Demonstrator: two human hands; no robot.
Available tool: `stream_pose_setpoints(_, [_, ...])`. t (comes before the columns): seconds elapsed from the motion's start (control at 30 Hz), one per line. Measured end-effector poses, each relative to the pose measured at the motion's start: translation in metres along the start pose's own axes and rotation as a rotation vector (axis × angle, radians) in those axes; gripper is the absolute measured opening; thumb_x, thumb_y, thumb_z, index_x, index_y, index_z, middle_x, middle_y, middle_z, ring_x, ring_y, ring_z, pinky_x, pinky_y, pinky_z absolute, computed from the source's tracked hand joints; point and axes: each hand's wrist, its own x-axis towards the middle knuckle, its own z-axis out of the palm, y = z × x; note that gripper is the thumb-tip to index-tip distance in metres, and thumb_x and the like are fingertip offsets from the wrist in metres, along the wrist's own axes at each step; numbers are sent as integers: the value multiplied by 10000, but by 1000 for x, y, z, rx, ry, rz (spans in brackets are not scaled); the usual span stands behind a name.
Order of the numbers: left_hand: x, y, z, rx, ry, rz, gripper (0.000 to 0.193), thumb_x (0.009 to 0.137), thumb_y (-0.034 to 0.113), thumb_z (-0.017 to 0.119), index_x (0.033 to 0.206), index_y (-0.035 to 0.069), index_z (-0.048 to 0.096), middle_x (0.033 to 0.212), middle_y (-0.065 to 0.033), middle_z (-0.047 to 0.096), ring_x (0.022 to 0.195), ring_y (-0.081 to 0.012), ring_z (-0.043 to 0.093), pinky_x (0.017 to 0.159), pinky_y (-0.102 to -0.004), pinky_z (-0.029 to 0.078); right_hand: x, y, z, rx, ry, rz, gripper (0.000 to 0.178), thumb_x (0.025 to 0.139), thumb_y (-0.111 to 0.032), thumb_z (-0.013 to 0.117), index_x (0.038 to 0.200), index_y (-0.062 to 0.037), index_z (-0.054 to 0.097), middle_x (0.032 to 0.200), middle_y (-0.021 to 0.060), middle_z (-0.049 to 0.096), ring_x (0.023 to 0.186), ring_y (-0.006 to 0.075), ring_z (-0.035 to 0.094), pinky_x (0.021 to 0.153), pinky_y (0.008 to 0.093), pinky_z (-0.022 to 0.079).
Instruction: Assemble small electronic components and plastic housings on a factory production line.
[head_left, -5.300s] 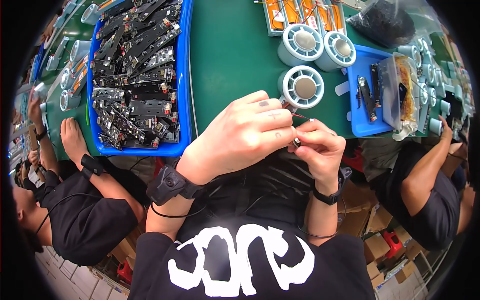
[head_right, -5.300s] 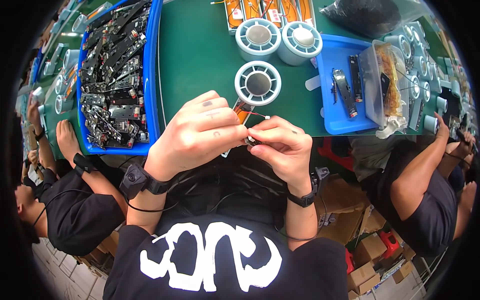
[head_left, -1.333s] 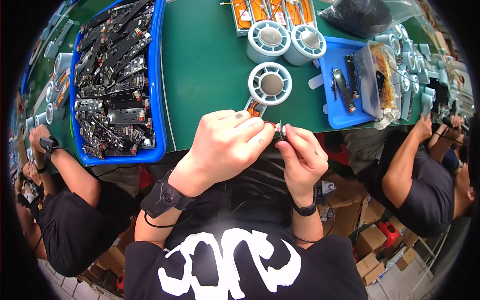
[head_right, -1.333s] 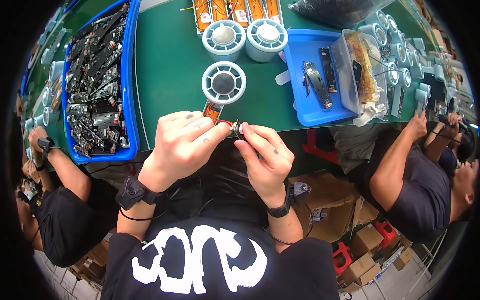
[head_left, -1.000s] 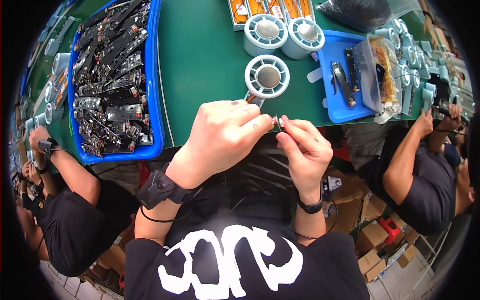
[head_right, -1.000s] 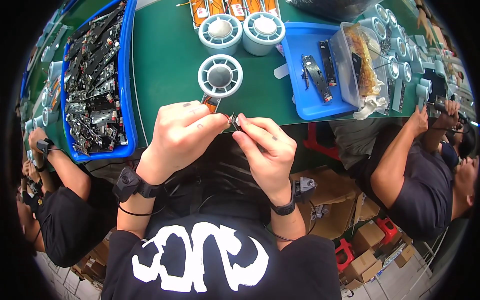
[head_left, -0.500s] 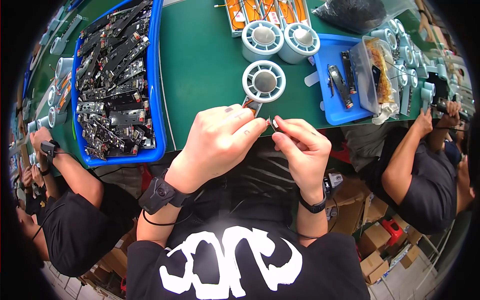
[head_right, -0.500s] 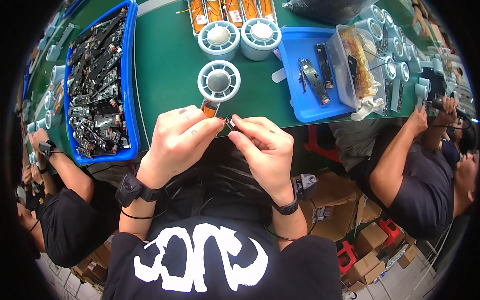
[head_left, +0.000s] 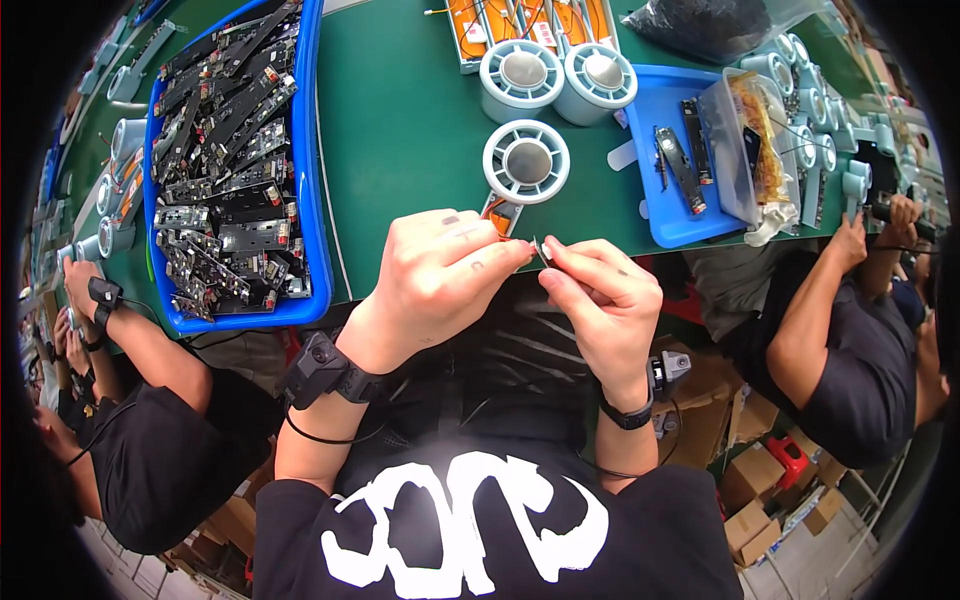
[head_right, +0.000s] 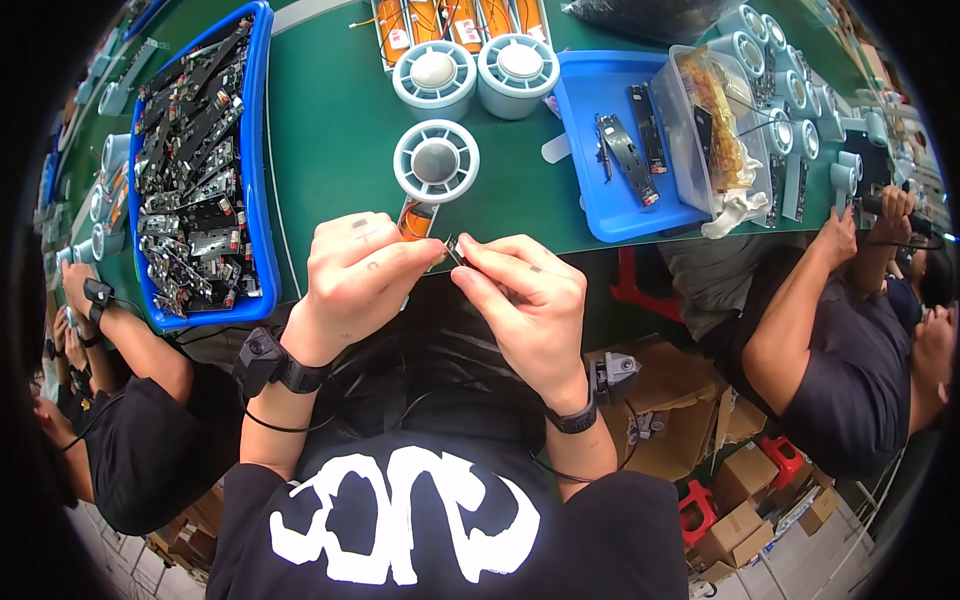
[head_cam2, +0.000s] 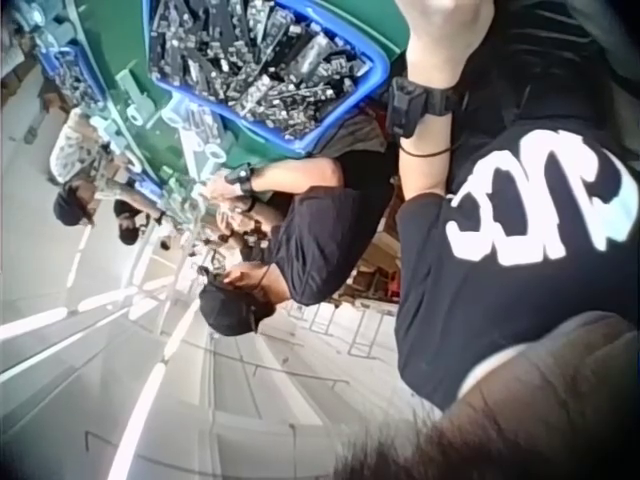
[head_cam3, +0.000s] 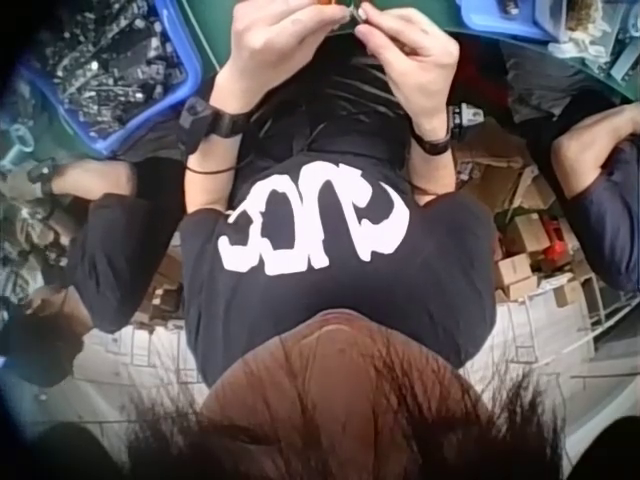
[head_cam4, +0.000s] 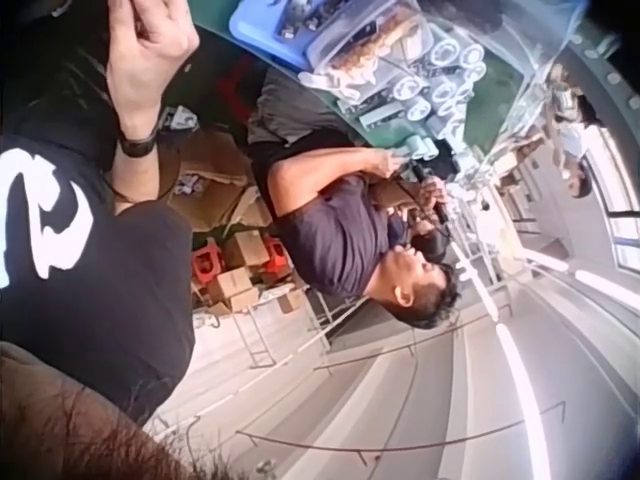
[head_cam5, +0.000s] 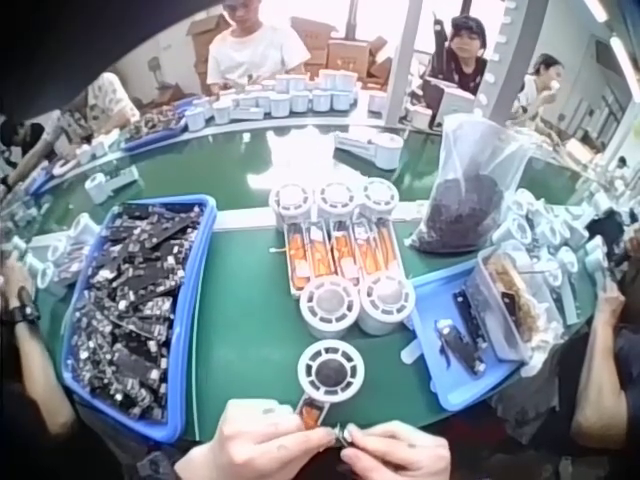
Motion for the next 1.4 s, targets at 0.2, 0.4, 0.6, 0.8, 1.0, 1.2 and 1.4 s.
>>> stream_pose_setpoints(0.2, [3, -2, -2, -59, -26, -39, 300, 701, -20, 795, 990, 33, 738, 659, -36, 585, 543, -196, 567, 498, -321, 429, 2, -3, -5, 11, -42, 40, 293, 845, 99, 734, 1130, 32, 752, 968, 94, 708, 701, 90, 648, 577, 187, 499])
stream_pose_setpoints(0.4, [4, 0, -5, -15, -118, -29, 325, 709, -17, 758, 1025, 57, 743, 671, -34, 595, 551, -205, 579, 502, -329, 435, 4, -1, -6, 124, -66, 120, 258, 846, 82, 745, 1101, 43, 755, 940, 81, 716, 694, 77, 632, 577, 188, 482])
stream_pose_setpoints(0.6, [4, -6, -6, -33, -113, -22, 311, 711, 4, 750, 1014, 72, 746, 688, -38, 619, 569, -205, 591, 515, -339, 434, 9, -5, -7, 155, -114, 187, 248, 849, 109, 723, 1090, 60, 750, 940, 96, 713, 697, 97, 652, 586, 192, 502])
stream_pose_setpoints(0.8, [5, -6, -9, -32, -166, -32, 253, 741, 37, 763, 993, 65, 745, 685, -41, 621, 573, -212, 591, 523, -342, 426, 9, -3, -8, 161, -125, 181, 237, 862, 104, 711, 1093, 62, 748, 942, 97, 712, 695, 101, 655, 579, 194, 495])
stream_pose_setpoints(1.0, [2, 8, -23, -10, -124, -266, 336, 723, 62, 818, 1039, 66, 704, 831, -79, 650, 758, -260, 673, 621, -359, 537, 10, -7, -6, 284, -134, 228, 249, 907, 77, 673, 1151, 58, 718, 948, 103, 710, 702, 108, 663, 557, 203, 494])
stream_pose_setpoints(1.2, [-13, 12, -20, 22, 26, -423, 479, 701, 38, 855, 1144, 44, 671, 911, -117, 646, 853, -286, 663, 694, -366, 563, 11, -14, 2, 297, -84, 241, 277, 952, 39, 631, 1226, 52, 661, 989, 114, 694, 715, 122, 673, 544, 219, 505])
stream_pose_setpoints(1.4, [-11, 12, -8, 85, 120, -295, 389, 752, -23, 811, 1119, 31, 697, 919, -113, 668, 808, -258, 682, 684, -341, 569, 8, -15, 11, 257, -74, 181, 251, 969, 21, 613, 1215, 53, 650, 1012, 120, 681, 709, 131, 673, 545, 225, 516])
